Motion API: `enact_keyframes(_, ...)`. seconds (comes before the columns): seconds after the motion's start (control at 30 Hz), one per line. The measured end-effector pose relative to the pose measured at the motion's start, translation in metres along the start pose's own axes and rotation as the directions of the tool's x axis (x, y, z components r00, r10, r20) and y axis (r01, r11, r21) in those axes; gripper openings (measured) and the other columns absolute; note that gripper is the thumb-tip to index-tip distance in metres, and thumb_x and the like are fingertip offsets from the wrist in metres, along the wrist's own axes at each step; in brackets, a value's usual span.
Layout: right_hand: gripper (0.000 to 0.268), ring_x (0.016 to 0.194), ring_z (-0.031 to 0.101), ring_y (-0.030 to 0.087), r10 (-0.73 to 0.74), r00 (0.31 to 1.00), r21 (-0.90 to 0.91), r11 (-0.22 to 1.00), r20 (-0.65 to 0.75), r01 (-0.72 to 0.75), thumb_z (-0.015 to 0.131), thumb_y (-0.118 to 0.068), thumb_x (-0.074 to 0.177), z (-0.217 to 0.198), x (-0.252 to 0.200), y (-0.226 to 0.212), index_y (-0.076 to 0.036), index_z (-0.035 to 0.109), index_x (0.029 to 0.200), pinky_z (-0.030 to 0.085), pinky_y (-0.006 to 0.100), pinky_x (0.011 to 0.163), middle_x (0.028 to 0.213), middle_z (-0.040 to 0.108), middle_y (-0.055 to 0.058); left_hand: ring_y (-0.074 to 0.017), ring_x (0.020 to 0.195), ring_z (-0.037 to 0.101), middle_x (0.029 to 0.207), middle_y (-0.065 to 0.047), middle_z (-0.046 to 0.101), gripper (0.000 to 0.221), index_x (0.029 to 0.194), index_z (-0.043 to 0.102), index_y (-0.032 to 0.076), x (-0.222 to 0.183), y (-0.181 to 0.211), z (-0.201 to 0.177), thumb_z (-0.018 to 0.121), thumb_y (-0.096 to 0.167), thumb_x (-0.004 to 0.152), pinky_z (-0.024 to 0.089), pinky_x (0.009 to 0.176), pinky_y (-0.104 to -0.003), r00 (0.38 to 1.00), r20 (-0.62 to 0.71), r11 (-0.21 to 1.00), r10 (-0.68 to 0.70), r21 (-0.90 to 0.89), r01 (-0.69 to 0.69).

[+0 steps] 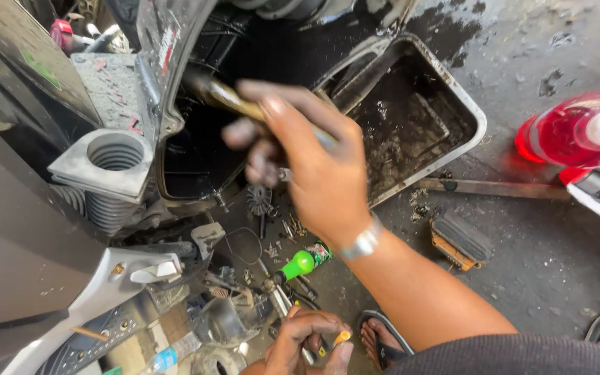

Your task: Scrubbing the interior of a motorcycle engine casing with a brush to remove oil and dirt.

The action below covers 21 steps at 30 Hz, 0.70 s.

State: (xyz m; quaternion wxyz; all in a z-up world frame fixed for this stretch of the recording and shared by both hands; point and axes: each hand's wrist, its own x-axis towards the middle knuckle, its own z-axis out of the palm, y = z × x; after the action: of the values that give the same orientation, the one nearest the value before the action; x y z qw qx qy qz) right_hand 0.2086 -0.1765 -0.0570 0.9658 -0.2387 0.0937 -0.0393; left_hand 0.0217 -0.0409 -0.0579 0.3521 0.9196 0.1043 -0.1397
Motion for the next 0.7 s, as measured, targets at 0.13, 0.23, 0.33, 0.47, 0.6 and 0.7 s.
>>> enact_keyframes(0.13, 0.039, 0.047, 0.06, 0.015, -0.105, 0.994, 0.003, 0.995, 0.013, 0.105, 0.052, -0.032, 0.09, 0.004, 0.025, 0.006, -0.002, 0.063, 0.113, 0.043, 0.021, 0.04, 0.082, 0.071, 0.014, -0.0153, 0.067, 0.05, 0.094, 0.003, 0.069, 0.016, 0.099, 0.063, 0.023, 0.005, 0.011, 0.006, 0.067, 0.025, 0.084, 0.05, 0.087, -0.048, 0.999, -0.006, 0.998, 0.035, -0.058, -0.035)
enact_keyframes(0.23, 0.029, 0.046, 0.054, 0.012, -0.007, 0.996, -0.053, 0.999, 0.092, 0.012, 0.053, -0.019, 0.091, -0.004, 0.014, -0.019, 0.002, 0.064, 0.108, 0.047, 0.02, 0.044, 0.073, 0.066, 0.014, -0.0111, 0.06, 0.041, 0.088, -0.004, 0.074, 0.017, 0.094, 0.063, 0.014, 0.011, -0.001, -0.002, 0.07, 0.022, 0.081, 0.037, 0.07, -0.034, 0.984, -0.05, 0.985, 0.168, -0.037, -0.17)
enact_keyframes(0.33, 0.029, 0.046, 0.057, 0.012, -0.024, 0.996, -0.115, 0.993, 0.085, 0.034, 0.053, -0.021, 0.091, -0.002, 0.021, -0.01, 0.001, 0.065, 0.104, 0.045, 0.019, 0.043, 0.072, 0.068, 0.014, -0.0144, 0.064, 0.054, 0.097, 0.0, 0.071, 0.023, 0.1, 0.061, 0.02, 0.006, -0.014, -0.005, 0.072, 0.024, 0.081, 0.032, 0.106, -0.045, 0.997, 0.07, 0.998, 0.033, -0.051, -0.03)
enact_keyframes(0.47, 0.029, 0.047, 0.06, 0.016, -0.058, 0.998, 0.061, 0.996, -0.004, 0.058, 0.054, -0.024, 0.09, -0.001, 0.024, 0.001, -0.001, 0.064, 0.105, 0.046, 0.022, 0.042, 0.076, 0.07, 0.017, -0.0123, 0.061, 0.044, 0.09, -0.004, 0.07, 0.016, 0.095, 0.063, 0.014, 0.01, -0.001, 0.005, 0.07, 0.02, 0.082, 0.038, 0.064, -0.034, 0.997, -0.041, 0.996, 0.067, -0.05, -0.069)
enact_keyframes(0.6, 0.036, 0.046, 0.055, 0.022, 0.069, 0.995, 0.321, 0.946, -0.075, -0.042, 0.052, -0.024, 0.09, -0.024, -0.01, 0.002, 0.006, 0.063, 0.107, 0.048, 0.028, 0.045, 0.076, 0.066, 0.024, -0.0131, 0.062, 0.041, 0.08, -0.011, 0.072, 0.014, 0.088, 0.063, 0.006, 0.008, 0.014, -0.001, 0.069, 0.016, 0.08, 0.036, 0.059, -0.028, 0.988, -0.111, 0.985, 0.103, -0.123, -0.117)
enact_keyframes(0.7, 0.04, 0.057, 0.056, 0.027, 0.094, 0.995, 0.449, 0.889, 0.016, -0.091, 0.05, -0.025, 0.094, -0.004, 0.004, 0.022, 0.003, 0.057, 0.122, 0.045, 0.035, 0.054, 0.09, 0.067, 0.025, -0.0132, 0.065, 0.053, 0.08, -0.01, 0.07, 0.014, 0.091, 0.059, 0.008, 0.006, 0.012, 0.002, 0.067, 0.015, 0.082, 0.036, 0.059, -0.026, 0.965, -0.123, 0.966, 0.233, -0.087, -0.244)
